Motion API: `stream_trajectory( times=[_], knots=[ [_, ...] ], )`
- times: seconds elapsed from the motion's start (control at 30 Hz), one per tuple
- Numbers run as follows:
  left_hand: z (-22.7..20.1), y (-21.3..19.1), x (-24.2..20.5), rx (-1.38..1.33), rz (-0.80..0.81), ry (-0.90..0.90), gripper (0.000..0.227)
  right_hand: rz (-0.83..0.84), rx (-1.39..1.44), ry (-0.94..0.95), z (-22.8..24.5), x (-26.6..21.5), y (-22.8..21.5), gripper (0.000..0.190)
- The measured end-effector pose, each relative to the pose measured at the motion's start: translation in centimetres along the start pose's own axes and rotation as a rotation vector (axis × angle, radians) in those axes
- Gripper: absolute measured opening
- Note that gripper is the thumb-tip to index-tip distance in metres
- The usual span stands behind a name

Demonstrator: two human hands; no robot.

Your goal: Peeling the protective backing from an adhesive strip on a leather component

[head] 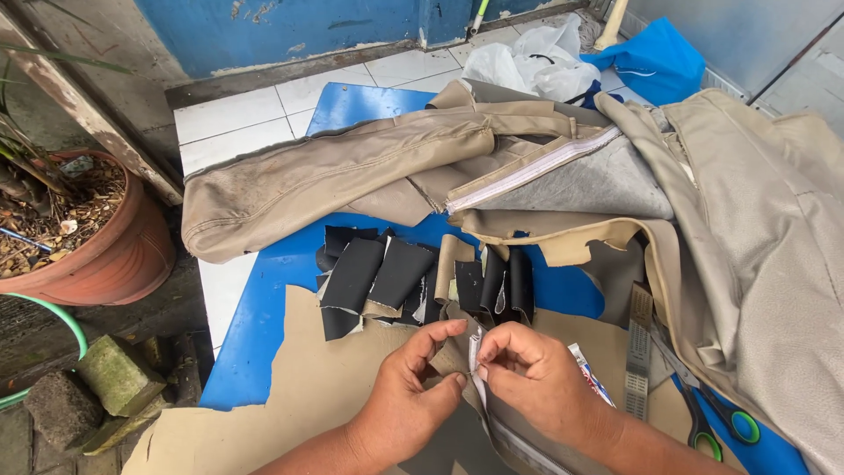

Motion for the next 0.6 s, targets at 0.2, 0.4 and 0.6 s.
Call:
stream_trajectory(
  times=[0.2, 0.4, 0.6],
  knots=[
    [0.2, 0.4, -0.3, -0.095, 0.008, -0.02, 0.053, 0.025, 0.129, 0.145, 0.3, 0.1, -0.3, 0.015],
    [-0.6, 0.3, -0.6, -0.05, 0.044, 0.113, 0.046, 0.108, 0.167, -0.049, -1.1, -0.1, -0.4, 0.02],
    [-3.5, -0.1, -0.8, 0.356, -0.012, 0.402, 0.021, 0.057, 0.207, -0.017, -1.7, -0.2, 0.3, 0.025]
  ],
)
Point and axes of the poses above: each hand's wrist, its own x-axis towards the middle knuckle, its own y-axis out of the palm, z = x × y, the point moved 2 cm from there along x, towards the middle knuckle, and after that the axes turned 1 degree about z, right-handed, at the moved point
